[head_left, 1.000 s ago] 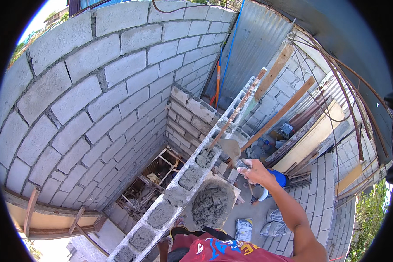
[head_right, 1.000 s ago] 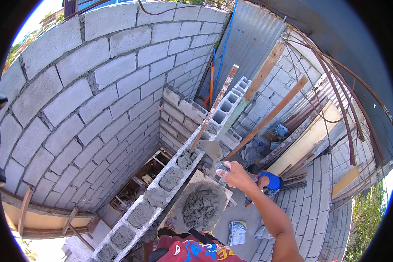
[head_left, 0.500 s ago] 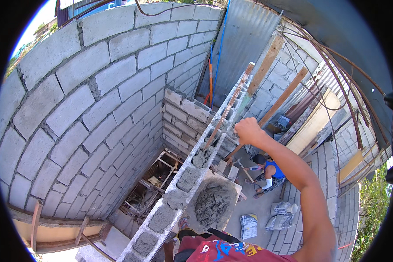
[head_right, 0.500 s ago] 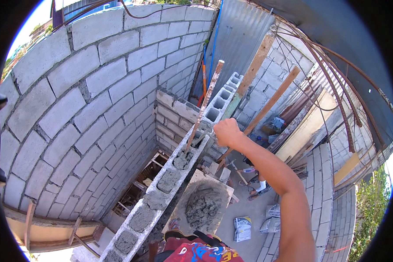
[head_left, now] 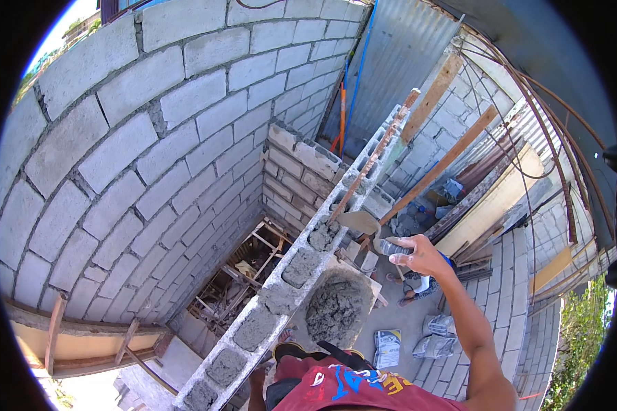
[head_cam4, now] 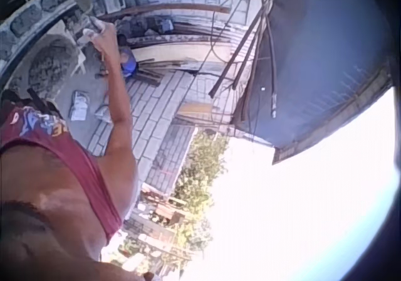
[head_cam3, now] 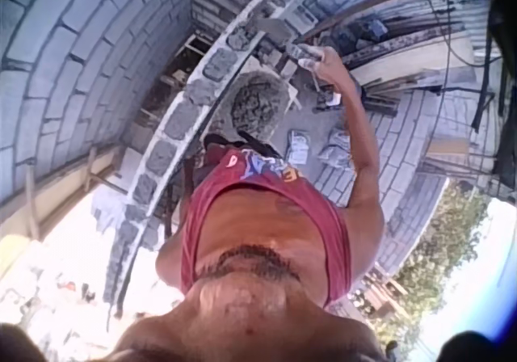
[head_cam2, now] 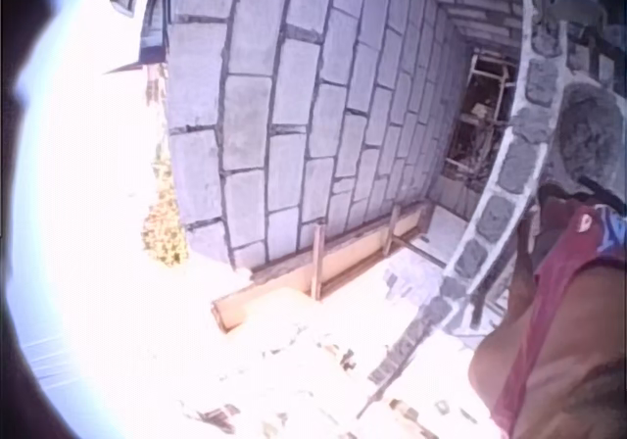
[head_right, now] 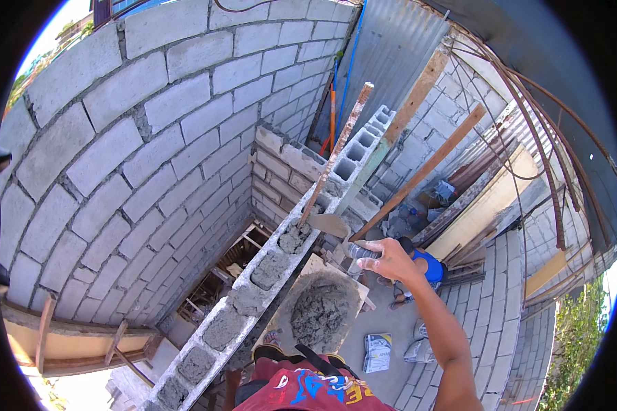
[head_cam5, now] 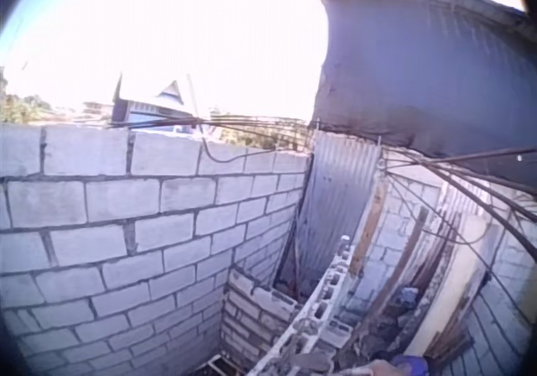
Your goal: The person scoops mortar from a wooden board with a trowel and applies it into the hollows of a row of concrete blocks on a wall. The person repeatedly smooths and fills the block cavities with mortar while standing on scaffolding.
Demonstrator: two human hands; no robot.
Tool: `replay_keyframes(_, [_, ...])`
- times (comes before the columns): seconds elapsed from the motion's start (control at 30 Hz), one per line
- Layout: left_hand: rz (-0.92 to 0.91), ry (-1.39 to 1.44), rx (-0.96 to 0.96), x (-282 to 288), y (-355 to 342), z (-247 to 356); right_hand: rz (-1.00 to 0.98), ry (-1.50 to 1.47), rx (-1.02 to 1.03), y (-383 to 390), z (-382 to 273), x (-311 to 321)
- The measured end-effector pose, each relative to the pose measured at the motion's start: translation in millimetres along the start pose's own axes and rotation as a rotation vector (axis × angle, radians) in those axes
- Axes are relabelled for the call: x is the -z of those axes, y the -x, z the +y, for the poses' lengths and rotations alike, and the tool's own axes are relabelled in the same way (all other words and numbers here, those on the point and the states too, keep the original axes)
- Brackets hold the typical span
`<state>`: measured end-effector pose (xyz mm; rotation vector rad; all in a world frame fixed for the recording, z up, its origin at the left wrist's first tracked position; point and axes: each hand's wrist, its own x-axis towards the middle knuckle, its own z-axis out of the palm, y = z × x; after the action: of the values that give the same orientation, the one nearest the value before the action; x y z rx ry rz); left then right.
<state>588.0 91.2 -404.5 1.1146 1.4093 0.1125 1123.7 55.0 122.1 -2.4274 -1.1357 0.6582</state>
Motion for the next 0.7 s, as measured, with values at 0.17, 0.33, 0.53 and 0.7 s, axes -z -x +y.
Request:
replay_keyframes(0.17, [-0.010, 0.096, -0.052, -3, -3, 16, 0.002, 0.180, 0.009, 46, -24, 45])
replay_keyframes(0.33, [-0.121, -0.248, -0.032, -13, -21, 7, 0.117, 0.669, 0.259, 46, -117, 19])
replay_keyframes(0.53, [-0.092, -0.268, -0.098, -24, -36, 9, -0.055, 0.919, 0.305, -5, -153, 10])
replay_keyframes(0.7, [-0.035, 0.001, 0.080, -19, -21, 7, -0.073, 1.089, 0.431, -31, -166, 11])
